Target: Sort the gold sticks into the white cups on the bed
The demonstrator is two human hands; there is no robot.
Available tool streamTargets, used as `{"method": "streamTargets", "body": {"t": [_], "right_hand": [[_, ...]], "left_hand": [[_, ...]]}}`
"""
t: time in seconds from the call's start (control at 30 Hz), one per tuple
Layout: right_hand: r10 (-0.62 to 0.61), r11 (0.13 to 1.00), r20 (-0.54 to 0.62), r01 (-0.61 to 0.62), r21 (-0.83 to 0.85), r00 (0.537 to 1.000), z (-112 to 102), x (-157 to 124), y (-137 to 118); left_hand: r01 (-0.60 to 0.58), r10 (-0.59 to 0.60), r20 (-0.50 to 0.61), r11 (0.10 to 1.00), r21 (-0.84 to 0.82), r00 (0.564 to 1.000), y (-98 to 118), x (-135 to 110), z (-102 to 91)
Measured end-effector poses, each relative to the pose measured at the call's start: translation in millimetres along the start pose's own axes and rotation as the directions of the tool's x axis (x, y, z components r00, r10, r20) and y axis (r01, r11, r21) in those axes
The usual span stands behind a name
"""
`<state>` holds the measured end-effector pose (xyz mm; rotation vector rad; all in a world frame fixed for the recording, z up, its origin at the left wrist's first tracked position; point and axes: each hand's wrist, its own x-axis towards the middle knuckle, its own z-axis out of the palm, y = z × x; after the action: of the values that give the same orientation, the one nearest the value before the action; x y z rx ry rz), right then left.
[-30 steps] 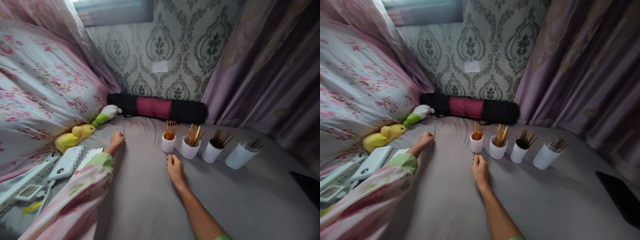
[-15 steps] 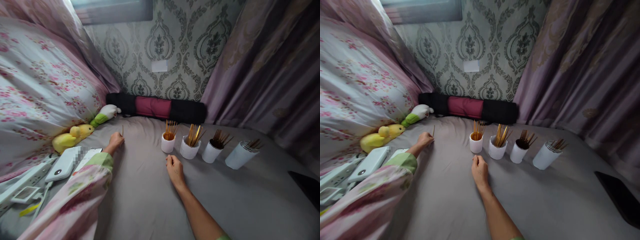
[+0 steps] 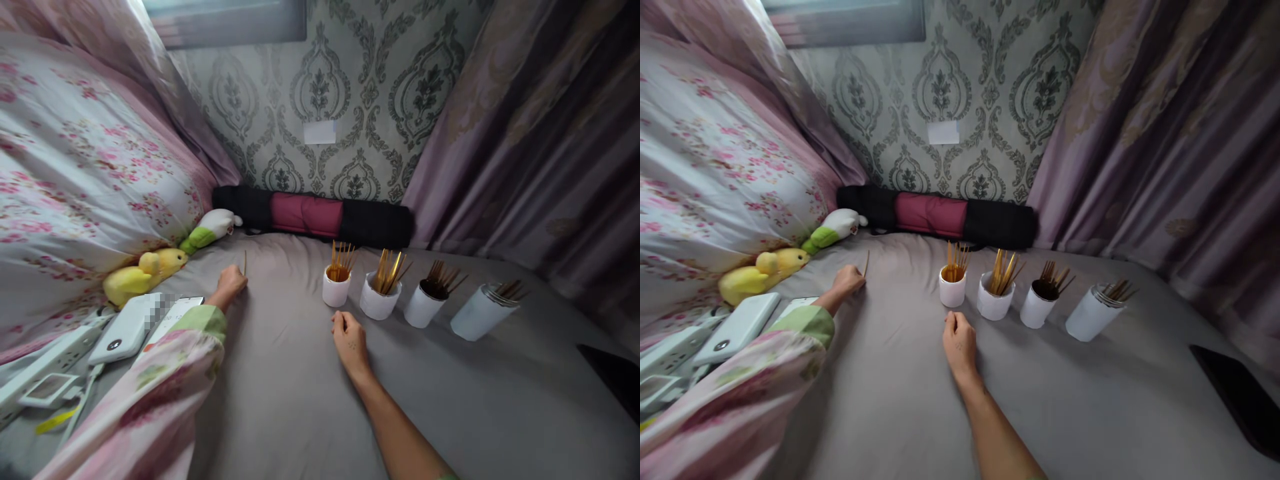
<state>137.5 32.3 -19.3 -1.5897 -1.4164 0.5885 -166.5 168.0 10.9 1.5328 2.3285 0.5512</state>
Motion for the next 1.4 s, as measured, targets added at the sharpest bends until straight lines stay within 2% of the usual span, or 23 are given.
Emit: {"method": "streamTargets", "body": {"t": [0.13, 0.33, 1.4], "right_hand": [[0.008, 1.000, 0.008, -0.008, -0.005, 1.000, -0.7, -0.3, -1.4], [0.017, 1.000, 0.004, -0.017, -0.008, 1.000, -1.3, -1.1, -3.2], [0.010, 1.000, 0.010, -0.010, -0.003, 1.000, 0.2, -0.2, -0.3]], "left_hand": [[0.038, -0.039, 0.002, 0.991, 0.130, 0.999, 2.4, -0.8, -0.3], [0.044, -0.047, 0.008, 0.978, 0.204, 0.999, 4.0, -1.1, -1.5], [0.034, -0.032, -0.008, 0.977, 0.211, 0.999, 7.3, -7.8, -4.9]]}}
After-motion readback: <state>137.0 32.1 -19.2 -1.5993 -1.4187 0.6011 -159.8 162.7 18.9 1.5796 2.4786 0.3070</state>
